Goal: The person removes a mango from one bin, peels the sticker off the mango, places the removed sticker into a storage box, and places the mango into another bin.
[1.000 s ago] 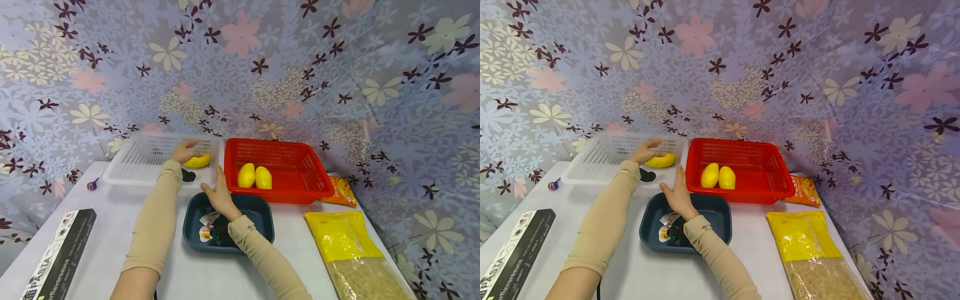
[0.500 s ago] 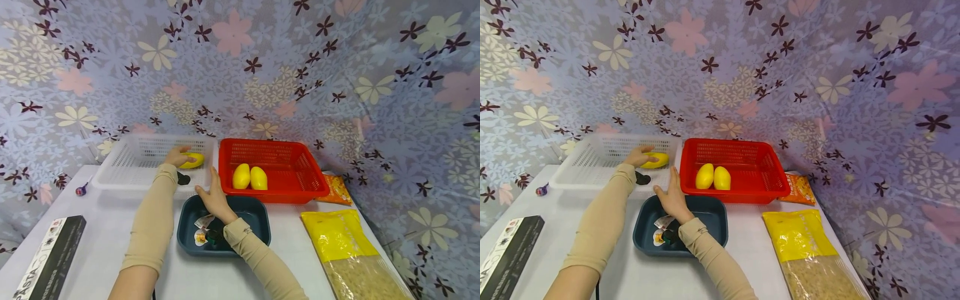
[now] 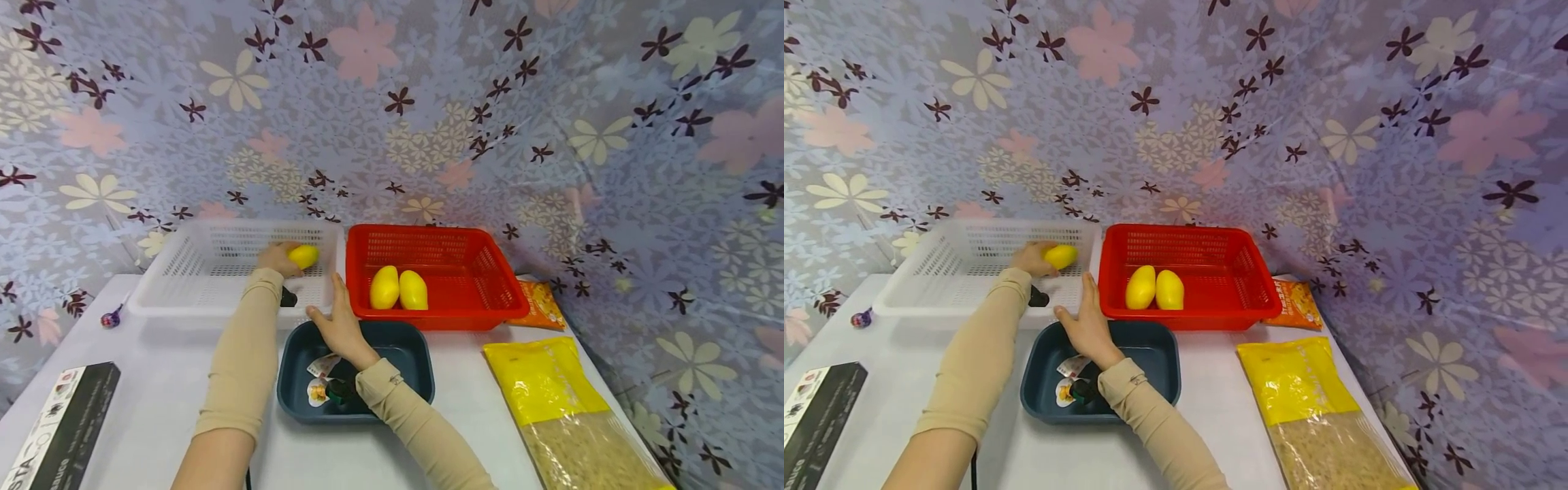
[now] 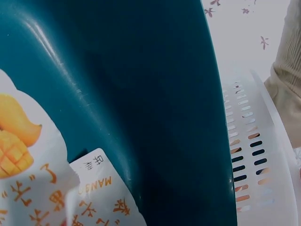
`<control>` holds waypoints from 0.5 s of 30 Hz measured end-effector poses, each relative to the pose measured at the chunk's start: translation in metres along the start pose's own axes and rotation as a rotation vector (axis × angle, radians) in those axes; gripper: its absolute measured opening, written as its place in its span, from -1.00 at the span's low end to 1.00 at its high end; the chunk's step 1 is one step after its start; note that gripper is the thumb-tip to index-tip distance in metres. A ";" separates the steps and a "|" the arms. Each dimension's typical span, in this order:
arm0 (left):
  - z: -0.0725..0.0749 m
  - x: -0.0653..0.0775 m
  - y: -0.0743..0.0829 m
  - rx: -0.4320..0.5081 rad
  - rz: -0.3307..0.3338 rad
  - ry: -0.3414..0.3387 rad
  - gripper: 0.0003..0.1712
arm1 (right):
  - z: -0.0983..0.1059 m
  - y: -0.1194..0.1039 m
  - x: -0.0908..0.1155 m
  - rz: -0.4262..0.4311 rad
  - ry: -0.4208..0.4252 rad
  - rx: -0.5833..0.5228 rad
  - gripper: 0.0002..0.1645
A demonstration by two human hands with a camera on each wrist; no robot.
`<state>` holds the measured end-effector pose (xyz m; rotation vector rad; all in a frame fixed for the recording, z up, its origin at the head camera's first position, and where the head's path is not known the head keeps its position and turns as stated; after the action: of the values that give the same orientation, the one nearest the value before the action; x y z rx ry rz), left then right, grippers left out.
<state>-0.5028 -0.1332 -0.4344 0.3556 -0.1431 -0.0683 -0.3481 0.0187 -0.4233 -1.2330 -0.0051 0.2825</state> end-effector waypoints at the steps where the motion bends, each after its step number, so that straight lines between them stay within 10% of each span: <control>1: 0.000 0.001 -0.001 -0.005 0.001 -0.003 -0.11 | -0.001 0.000 0.000 0.001 -0.003 0.001 -0.04; 10: -0.012 0.017 0.008 0.078 -0.061 -0.297 0.05 | -0.001 -0.004 0.000 -0.018 -0.017 0.018 -0.05; 15: -0.015 0.014 0.007 0.125 -0.019 -0.272 0.01 | -0.001 -0.001 0.000 -0.020 -0.022 0.015 -0.06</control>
<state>-0.4865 -0.1227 -0.4442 0.4718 -0.4146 -0.1272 -0.3476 0.0175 -0.4230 -1.2139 -0.0344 0.2788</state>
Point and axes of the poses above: each hand's wrist, its own x-axis away from the middle knuckle, its own z-axis out of the back of the hand, y = z × x, the point moved 7 cm from there along -x, towards the middle knuckle, and after that the axes turned 11 degrees about -x, right-handed, at the moved point
